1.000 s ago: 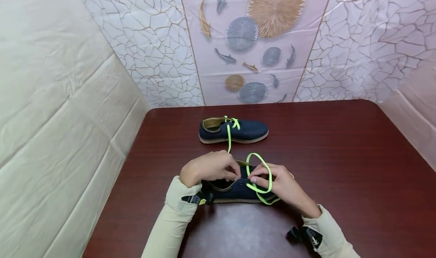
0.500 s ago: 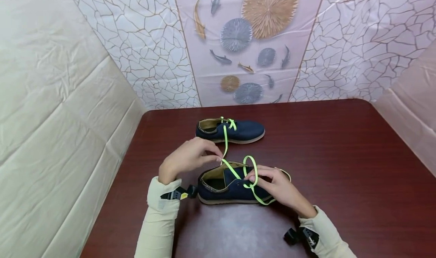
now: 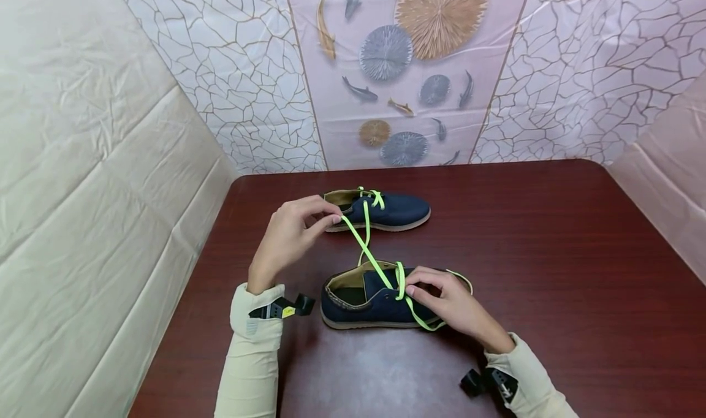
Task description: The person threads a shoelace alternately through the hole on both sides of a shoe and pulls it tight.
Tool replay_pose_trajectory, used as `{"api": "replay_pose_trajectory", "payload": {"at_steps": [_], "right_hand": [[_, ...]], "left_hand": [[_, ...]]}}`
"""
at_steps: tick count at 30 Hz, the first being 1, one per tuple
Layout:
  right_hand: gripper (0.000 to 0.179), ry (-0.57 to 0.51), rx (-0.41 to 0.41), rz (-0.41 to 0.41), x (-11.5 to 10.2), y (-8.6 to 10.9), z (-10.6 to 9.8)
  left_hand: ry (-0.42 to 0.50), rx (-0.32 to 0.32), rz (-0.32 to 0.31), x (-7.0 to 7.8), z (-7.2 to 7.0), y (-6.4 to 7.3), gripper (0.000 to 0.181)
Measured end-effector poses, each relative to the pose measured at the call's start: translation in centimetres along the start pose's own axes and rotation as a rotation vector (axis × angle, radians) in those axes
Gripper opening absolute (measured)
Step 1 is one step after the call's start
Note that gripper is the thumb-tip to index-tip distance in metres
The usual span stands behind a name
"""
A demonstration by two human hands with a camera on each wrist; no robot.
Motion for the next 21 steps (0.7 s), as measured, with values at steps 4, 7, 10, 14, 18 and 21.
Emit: {"api": "replay_pose_trajectory", "payload": {"at_steps": [4, 7, 10, 14, 18, 21], "right_hand": [[0.019, -0.003, -0.006, 0.032, -0.01, -0.05, -0.01], [0.021, -0.008, -0.007, 0.039, 0.06, -0.07, 0.04], [0.023, -0.014, -0.005, 0.034, 0.09, -0.12, 0.14], [0.026, -0.014, 0.014, 0.029, 0.11, -0.27, 0.28], [0.024, 0.004, 0.091, 0.027, 0.14, -0.4, 0.31], [0.021, 0.027, 0.154, 0.057, -0.17, -0.58, -0.09]], "left_hand": [[-0.033, 0.088, -0.002, 0.08, -0.21, -0.09, 0.008], [-0.059, 0.129, -0.003, 0.13, -0.27, -0.1, 0.007], [-0.078, 0.17, -0.009, 0.1, -0.38, -0.05, 0.006], [-0.061, 0.191, -0.016, 0.03, -0.5, 0.03, 0.006], [0.025, 0.111, 0.02, -0.05, -0.33, -0.02, 0.008], [0.072, 0.041, 0.055, 0.17, 0.09, -0.32, 0.01]]}}
Point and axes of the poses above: each hand's wrist, its own y-axis away from the middle knuckle, its own z-axis out of the palm, x = y × z, the point moved 1 cm from there along -y, towards the middle knuckle, and after that the axes turned 7 degrees about y, right-handed, at the moved point
